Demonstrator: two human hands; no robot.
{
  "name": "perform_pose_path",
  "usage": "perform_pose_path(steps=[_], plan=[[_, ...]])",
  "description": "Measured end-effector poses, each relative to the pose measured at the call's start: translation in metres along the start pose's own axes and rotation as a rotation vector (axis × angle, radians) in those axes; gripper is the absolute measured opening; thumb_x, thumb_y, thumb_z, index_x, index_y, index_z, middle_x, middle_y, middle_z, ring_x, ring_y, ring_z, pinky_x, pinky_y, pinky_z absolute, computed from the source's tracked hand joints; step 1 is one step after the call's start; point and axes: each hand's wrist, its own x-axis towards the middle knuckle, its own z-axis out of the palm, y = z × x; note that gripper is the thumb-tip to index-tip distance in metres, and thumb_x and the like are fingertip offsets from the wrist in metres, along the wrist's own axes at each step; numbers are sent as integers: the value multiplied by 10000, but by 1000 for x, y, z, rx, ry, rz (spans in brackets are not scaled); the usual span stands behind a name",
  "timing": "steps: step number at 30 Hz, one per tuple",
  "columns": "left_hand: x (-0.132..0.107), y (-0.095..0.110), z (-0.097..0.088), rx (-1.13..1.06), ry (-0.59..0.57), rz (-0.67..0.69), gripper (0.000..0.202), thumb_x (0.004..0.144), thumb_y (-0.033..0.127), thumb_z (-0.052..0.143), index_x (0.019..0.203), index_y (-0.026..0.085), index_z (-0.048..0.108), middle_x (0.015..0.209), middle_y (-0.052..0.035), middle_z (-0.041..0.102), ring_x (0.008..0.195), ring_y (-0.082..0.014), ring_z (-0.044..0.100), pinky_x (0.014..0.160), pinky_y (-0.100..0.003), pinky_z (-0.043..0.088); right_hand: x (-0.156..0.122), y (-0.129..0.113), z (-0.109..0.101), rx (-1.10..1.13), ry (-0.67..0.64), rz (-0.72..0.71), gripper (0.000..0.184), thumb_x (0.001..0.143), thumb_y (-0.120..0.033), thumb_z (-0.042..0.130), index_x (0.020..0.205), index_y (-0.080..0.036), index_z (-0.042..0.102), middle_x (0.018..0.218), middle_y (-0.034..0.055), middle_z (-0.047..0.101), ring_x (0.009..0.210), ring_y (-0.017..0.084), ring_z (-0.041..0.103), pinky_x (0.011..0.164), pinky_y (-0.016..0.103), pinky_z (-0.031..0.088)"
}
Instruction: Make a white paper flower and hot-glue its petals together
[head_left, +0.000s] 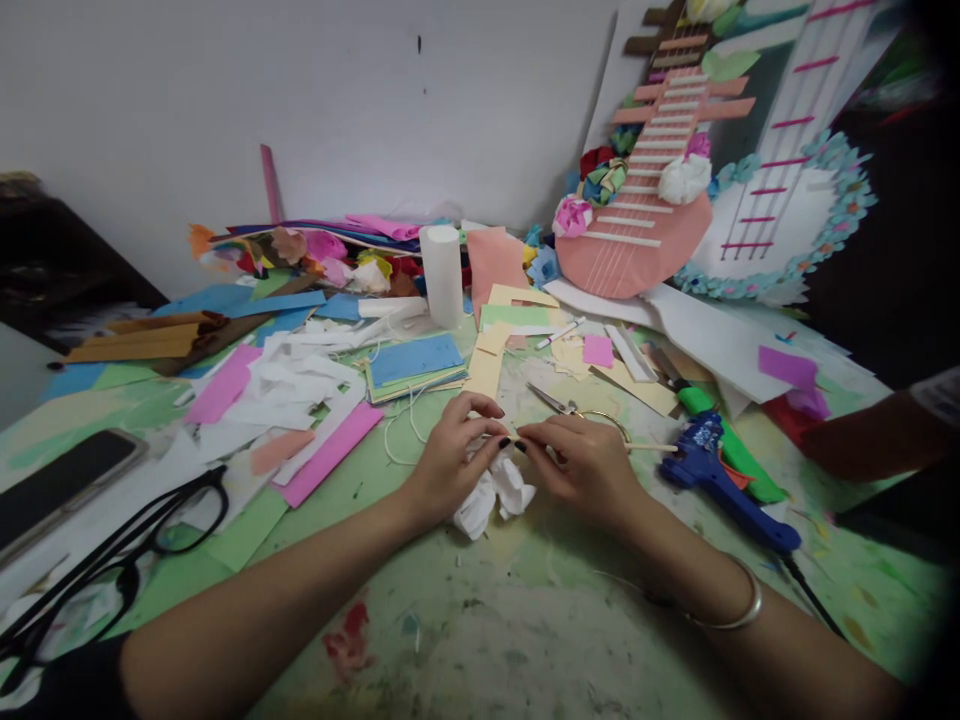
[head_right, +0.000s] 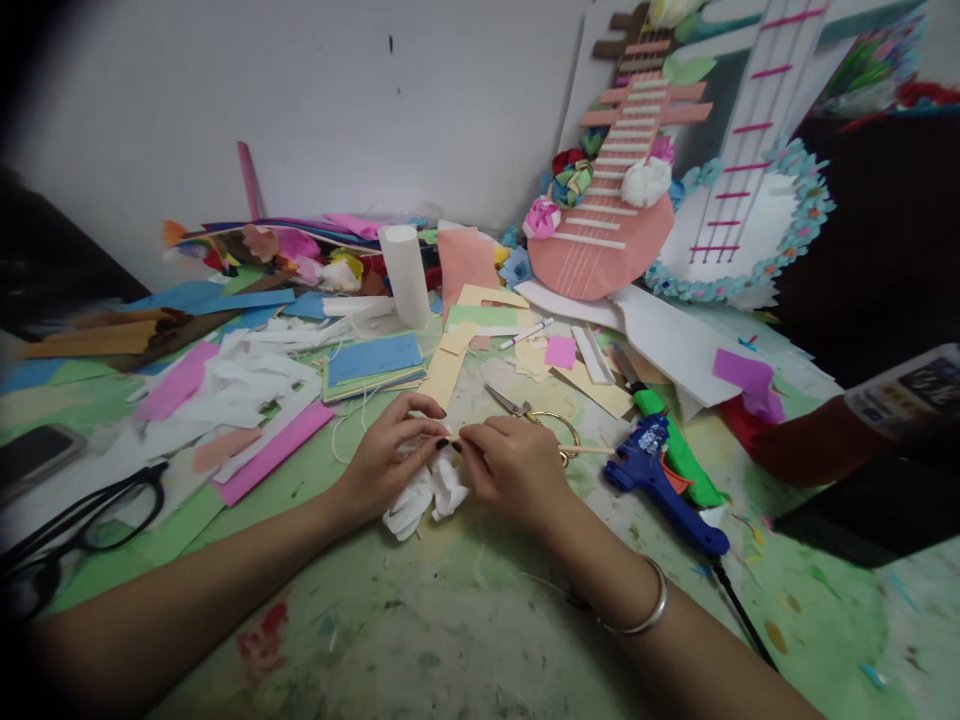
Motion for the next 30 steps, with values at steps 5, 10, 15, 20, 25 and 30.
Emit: perform_pose_path(steps=[5, 10, 15, 20, 25, 30], plan=[[-1, 3, 0, 29, -14, 31, 90, 886, 163, 525, 874, 151, 613, 996, -89, 540, 1000, -188, 531, 888, -364, 447, 0, -3, -2, -52, -56, 87, 266, 872, -284, 528, 732, -177, 727, 592, 25, 634, 547, 115, 547, 540, 243, 293], [-1, 4, 0, 41, -26, 48, 73, 889, 173, 532, 878, 154, 601, 980, -82, 545, 982, -185, 527, 878, -359, 445, 1, -6, -3, -73, -78, 134, 310, 877, -343, 526, 689, -177, 708, 583, 21, 622, 554, 116, 536, 542, 251, 258], [-2, 3, 1, 39, -16, 66, 62, 889, 161, 528, 883, 148, 589, 977, -81, 540, 977, -181, 528, 868, -345, 451, 2, -6, -4, -63, -126, 166, 340, 881, -365, 513, 661, -173, 688, 572, 12, 601, 544, 102, 509, 540, 251, 240], [-3, 5, 1, 49, -20, 69, 114, 898, 113, 467, 897, 160, 571, 980, -77, 537, 978, -176, 533, 852, -326, 463, 3, -9, -5, -40, -165, 175, 361, 877, -349, 505, 608, -171, 667, 541, -1, 557, 511, 82, 464, 530, 249, 228], [-1, 8, 0, 82, -17, 38, 125, 888, 120, 487, 879, 163, 604, 949, -78, 572, 961, -191, 537, 856, -345, 455, 1, -10, -4, -30, -69, 169, 362, 871, -357, 528, 607, -180, 701, 528, 5, 569, 509, 87, 479, 518, 252, 228], [-1, 7, -1, 73, 5, 24, 130, 881, 136, 524, 871, 177, 646, 846, -53, 624, 879, -183, 545, 788, -321, 452, 0, -9, -2, -13, -14, 149, 327, 853, -327, 558, 604, -182, 710, 516, 3, 564, 504, 88, 485, 516, 250, 240]])
